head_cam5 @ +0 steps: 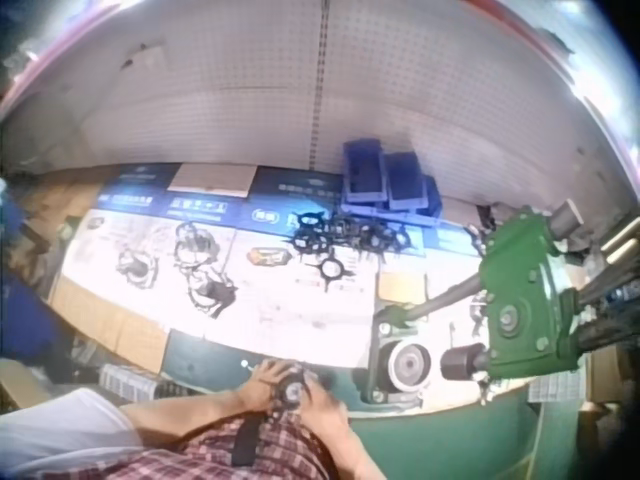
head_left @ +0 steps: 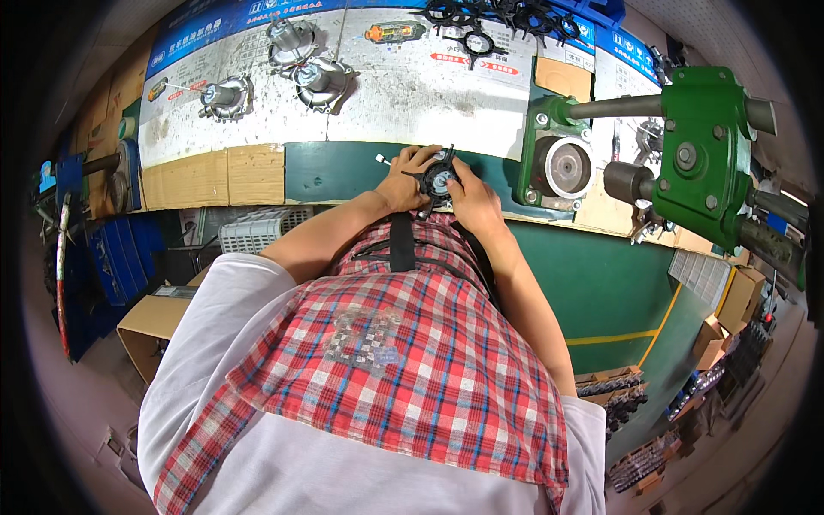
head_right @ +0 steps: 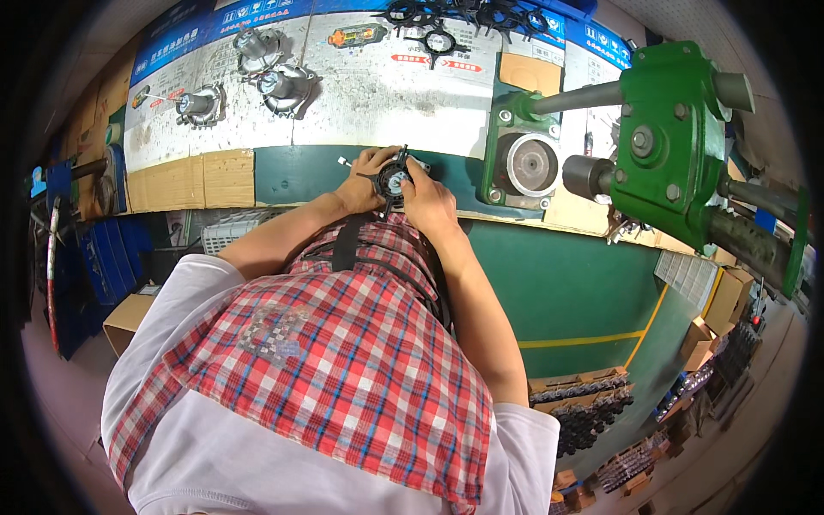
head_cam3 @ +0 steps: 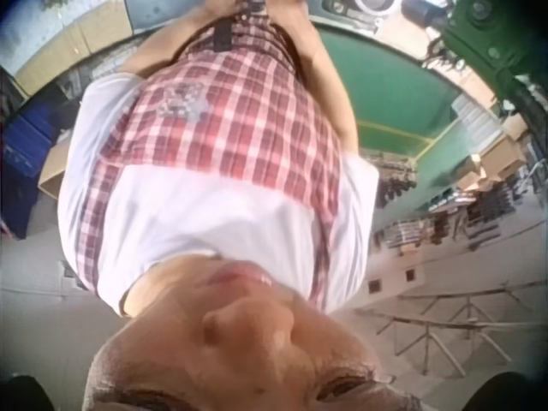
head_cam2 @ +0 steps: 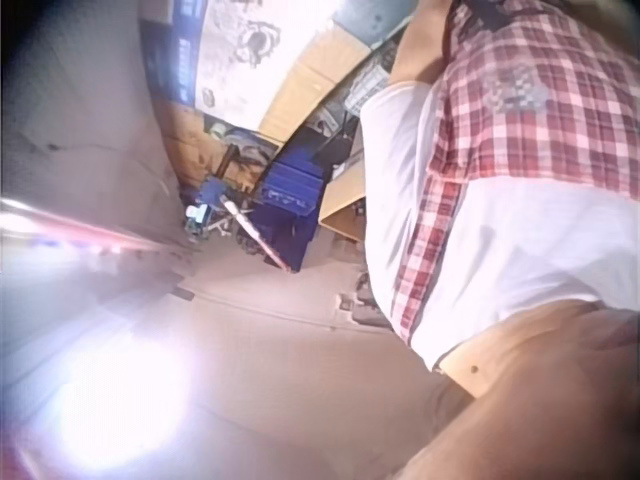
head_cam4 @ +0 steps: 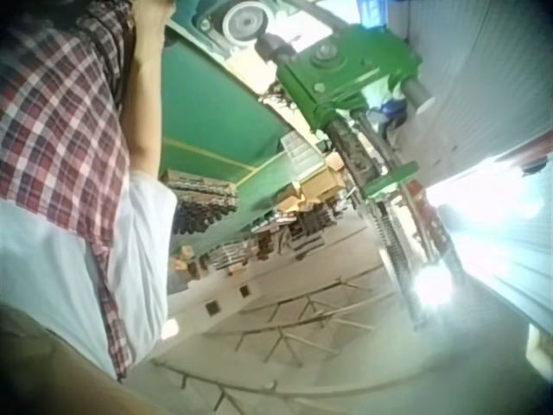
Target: The person assembles small mechanical parts on a workbench using a hammer and a green press machine. They repeatedly pick up components, position them under the press, and strike them with the hammer to secure the assembly.
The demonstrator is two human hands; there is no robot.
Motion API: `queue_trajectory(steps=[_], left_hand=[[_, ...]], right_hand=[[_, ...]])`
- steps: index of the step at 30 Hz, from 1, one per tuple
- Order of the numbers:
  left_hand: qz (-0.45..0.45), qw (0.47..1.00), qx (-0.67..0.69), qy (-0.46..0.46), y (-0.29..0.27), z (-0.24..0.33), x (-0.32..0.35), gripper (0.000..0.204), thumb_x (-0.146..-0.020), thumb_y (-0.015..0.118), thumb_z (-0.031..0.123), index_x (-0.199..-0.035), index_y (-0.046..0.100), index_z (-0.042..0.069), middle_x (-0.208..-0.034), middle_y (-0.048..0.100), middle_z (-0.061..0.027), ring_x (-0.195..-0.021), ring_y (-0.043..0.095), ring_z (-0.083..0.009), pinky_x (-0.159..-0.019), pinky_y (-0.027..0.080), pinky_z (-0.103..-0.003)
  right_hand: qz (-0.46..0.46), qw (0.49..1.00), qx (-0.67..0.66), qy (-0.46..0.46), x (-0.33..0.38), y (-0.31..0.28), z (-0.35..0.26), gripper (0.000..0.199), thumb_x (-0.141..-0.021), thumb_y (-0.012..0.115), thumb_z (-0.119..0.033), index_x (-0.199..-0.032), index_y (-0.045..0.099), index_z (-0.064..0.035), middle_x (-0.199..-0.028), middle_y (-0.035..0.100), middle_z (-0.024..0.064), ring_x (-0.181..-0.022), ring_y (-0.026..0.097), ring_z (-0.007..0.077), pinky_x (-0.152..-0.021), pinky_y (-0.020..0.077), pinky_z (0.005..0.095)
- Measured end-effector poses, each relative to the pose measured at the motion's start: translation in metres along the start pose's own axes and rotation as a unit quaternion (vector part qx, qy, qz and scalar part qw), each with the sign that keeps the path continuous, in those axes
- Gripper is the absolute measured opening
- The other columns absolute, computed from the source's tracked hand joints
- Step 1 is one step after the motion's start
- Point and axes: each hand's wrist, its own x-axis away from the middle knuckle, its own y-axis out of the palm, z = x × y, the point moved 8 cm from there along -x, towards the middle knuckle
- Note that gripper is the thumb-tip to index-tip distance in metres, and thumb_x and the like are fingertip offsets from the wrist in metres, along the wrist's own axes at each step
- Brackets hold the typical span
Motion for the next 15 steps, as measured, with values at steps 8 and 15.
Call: queue_trajectory(steps=[8,15], left_hand=[[-0.009,1.0,0.015,-0.026,0.004,-0.004,0.0,0.078,-0.066,0.08,0.022,-0.137,0.048,0.022,-0.15,0.034,-0.0045,-0.133,0.034,-0.0368,-0.107,0.034,-0.053],[0.005,0.997,0.051,-0.057,-0.003,0.002,0.002,0.082,-0.065,0.077,0.017,-0.141,0.044,0.014,-0.147,0.034,-0.0094,-0.128,0.034,-0.0374,-0.106,0.035,-0.052]], right_hand=[[0.165,0.969,0.052,-0.175,0.017,-0.019,-0.025,0.075,-0.089,0.067,-0.032,-0.153,0.031,-0.0151,-0.094,0.062,0.0214,-0.089,0.061,0.0414,-0.083,0.05,0.0469],[0.025,0.981,0.163,-0.102,0.006,0.002,-0.043,0.071,-0.076,0.076,-0.039,-0.137,0.044,-0.0239,-0.093,0.062,0.0181,-0.09,0.066,0.0373,-0.078,0.0529,0.0466]])
